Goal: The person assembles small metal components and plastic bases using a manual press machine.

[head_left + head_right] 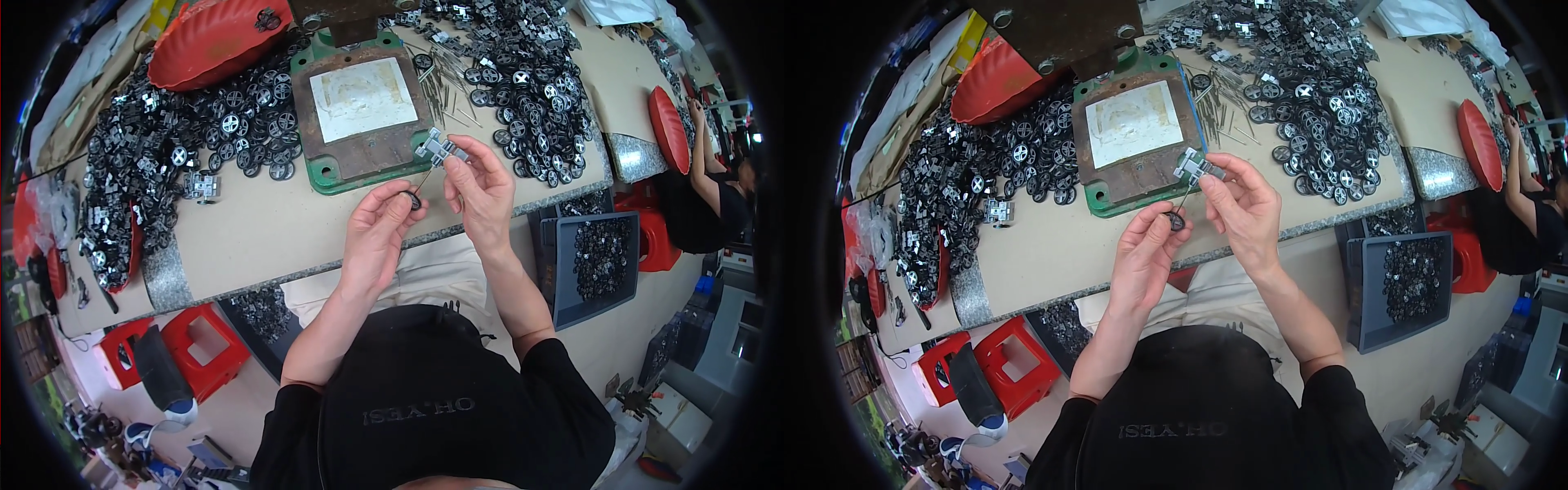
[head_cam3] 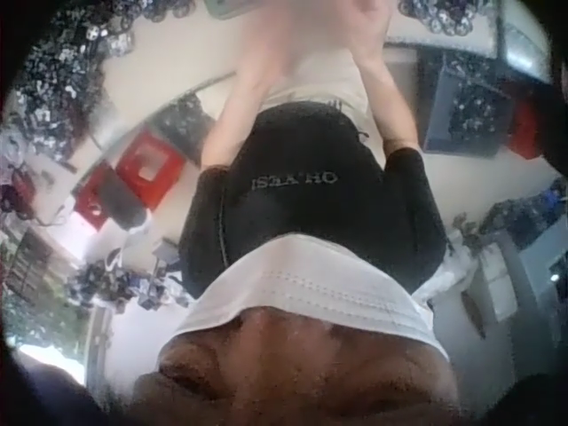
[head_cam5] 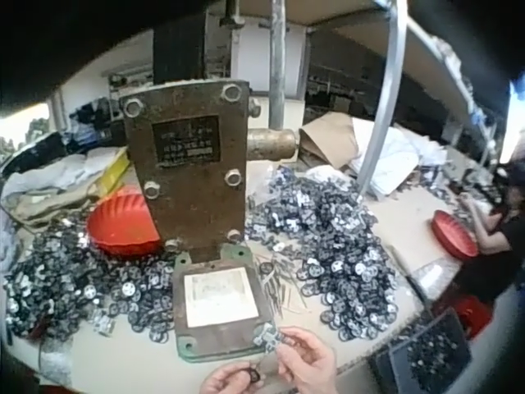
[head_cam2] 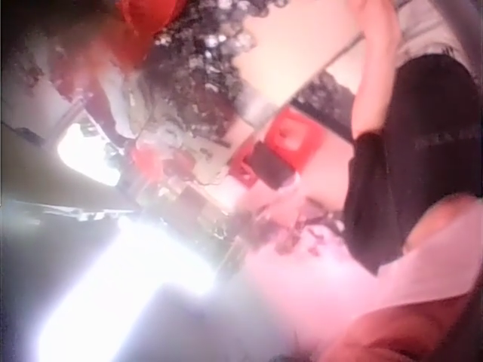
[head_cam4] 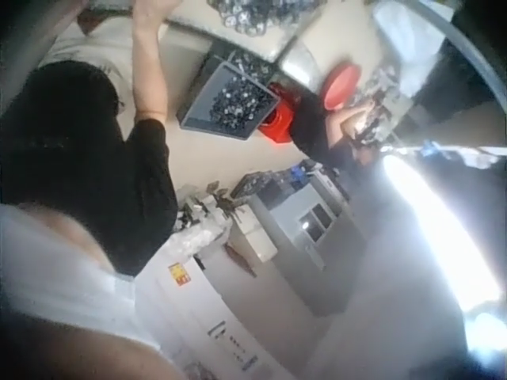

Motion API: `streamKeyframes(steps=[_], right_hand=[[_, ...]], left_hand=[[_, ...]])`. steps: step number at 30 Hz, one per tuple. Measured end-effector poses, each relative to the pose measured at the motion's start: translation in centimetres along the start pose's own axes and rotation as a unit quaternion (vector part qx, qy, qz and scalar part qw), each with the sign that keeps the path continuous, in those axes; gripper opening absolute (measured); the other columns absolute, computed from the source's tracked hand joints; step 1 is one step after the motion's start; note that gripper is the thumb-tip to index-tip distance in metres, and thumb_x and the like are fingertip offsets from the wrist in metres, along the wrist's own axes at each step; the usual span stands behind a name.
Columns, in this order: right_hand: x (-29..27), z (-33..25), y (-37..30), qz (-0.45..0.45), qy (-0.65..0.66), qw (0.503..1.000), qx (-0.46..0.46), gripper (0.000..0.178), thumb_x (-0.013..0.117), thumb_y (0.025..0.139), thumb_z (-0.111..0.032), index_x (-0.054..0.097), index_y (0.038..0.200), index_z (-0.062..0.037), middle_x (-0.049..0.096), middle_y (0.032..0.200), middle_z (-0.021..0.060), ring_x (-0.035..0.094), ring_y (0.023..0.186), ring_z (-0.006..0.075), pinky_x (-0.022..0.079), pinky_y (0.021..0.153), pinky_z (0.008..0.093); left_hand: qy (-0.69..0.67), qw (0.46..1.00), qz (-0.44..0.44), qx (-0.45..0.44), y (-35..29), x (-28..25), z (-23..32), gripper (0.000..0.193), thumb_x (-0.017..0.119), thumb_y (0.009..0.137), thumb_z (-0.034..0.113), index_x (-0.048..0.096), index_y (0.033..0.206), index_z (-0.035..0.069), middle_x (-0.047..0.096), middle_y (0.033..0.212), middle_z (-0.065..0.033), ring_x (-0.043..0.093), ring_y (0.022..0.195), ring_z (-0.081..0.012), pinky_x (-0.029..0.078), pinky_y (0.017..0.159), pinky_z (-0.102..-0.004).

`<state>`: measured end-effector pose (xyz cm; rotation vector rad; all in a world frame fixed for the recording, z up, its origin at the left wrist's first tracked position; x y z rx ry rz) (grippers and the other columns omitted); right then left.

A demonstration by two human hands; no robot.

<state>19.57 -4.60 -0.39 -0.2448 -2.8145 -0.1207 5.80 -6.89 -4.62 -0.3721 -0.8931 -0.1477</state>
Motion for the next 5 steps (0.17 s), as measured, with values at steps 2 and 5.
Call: streamKeyframes(steps=[2, 5], right_hand=[[-0.2, 0.3, 0.0, -0.029, -0.054, 0.998, 0.026, 0.033, 0.058, 0.086, -0.006, 0.051, 0.119, 0.0006, 0.055, 0.082, 0.0036, 0.048, 0.054, 0.0047, 0.034, 0.04, 0.0167], [-0.3, 0.1, 0.3, -0.06, -0.124, 0.99, -0.026, 0.041, 0.057, 0.087, -0.005, 0.047, 0.126, -0.0014, 0.058, 0.082, 0.0052, 0.049, 0.053, 0.0055, 0.037, 0.042, 0.0169]], left_hand=[[0.009, 1.0, -0.001, 0.006, -0.1, 0.0, 0.1, 0.025, 0.057, 0.087, 0.008, 0.053, 0.111, 0.0, 0.061, 0.099, -0.009, 0.061, 0.088, -0.0172, 0.048, 0.081, -0.0278], [0.142, 0.986, 0.015, 0.091, -0.5, -0.1, 1.1, 0.029, 0.057, 0.086, 0.005, 0.052, 0.115, -0.001, 0.061, 0.099, -0.0078, 0.061, 0.088, -0.0172, 0.048, 0.083, -0.0281]])
Point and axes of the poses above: each hand's wrist, its own y-axis towards the middle knuckle, its own x-axis out of the palm, z = x × y, the point moved 6 cm from there along y, towards the middle knuckle
